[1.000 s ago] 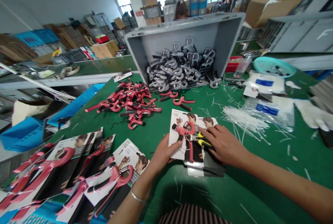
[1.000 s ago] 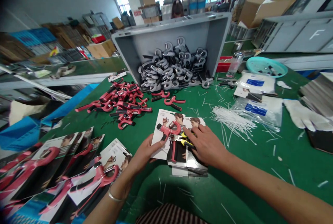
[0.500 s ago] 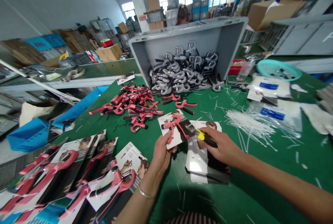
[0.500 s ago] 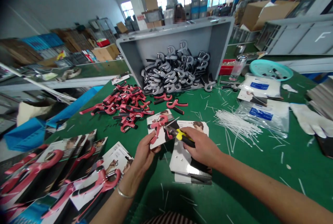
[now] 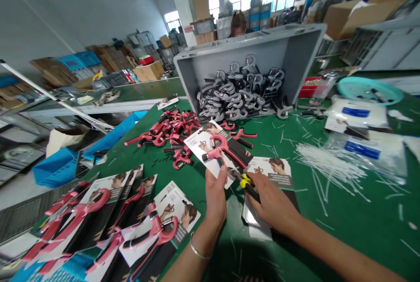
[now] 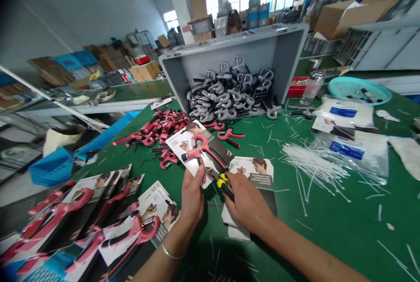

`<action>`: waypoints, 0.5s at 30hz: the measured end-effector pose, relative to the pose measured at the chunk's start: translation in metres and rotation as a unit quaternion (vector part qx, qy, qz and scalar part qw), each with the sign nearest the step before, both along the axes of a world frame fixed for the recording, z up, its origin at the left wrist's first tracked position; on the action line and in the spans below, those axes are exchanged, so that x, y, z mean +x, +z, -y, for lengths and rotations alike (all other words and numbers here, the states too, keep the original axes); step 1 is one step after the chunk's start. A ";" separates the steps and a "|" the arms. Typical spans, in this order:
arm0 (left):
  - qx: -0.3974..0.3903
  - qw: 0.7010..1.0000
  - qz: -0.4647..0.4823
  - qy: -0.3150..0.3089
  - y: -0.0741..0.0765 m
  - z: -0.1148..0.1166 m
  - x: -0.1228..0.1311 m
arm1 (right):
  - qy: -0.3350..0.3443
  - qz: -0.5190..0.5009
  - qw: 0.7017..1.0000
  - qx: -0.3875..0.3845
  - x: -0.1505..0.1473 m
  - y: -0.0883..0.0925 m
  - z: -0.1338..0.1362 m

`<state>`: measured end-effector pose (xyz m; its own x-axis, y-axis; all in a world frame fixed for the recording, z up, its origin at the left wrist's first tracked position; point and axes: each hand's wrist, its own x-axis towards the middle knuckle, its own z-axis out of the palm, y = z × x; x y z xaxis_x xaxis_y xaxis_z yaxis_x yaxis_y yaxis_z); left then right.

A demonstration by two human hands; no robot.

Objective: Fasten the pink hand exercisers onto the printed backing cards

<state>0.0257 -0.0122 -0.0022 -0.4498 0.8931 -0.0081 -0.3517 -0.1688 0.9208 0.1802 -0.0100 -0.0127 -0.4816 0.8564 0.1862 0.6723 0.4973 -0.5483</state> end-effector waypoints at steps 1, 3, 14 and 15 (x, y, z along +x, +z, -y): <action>-0.004 1.000 0.000 -0.001 -0.001 0.001 0.000 | 0.001 -0.005 1.000 -0.026 0.000 0.000 0.000; -0.014 1.000 0.004 -0.005 -0.003 0.004 -0.001 | 0.005 -0.017 0.997 -0.068 0.001 -0.001 -0.001; -0.108 0.967 -0.186 0.139 -0.001 0.043 -0.109 | 0.201 -0.039 0.949 -0.241 0.007 0.019 0.052; -0.104 0.943 -0.241 0.203 0.005 0.052 -0.134 | 0.216 -0.016 0.945 -0.245 0.008 0.010 0.061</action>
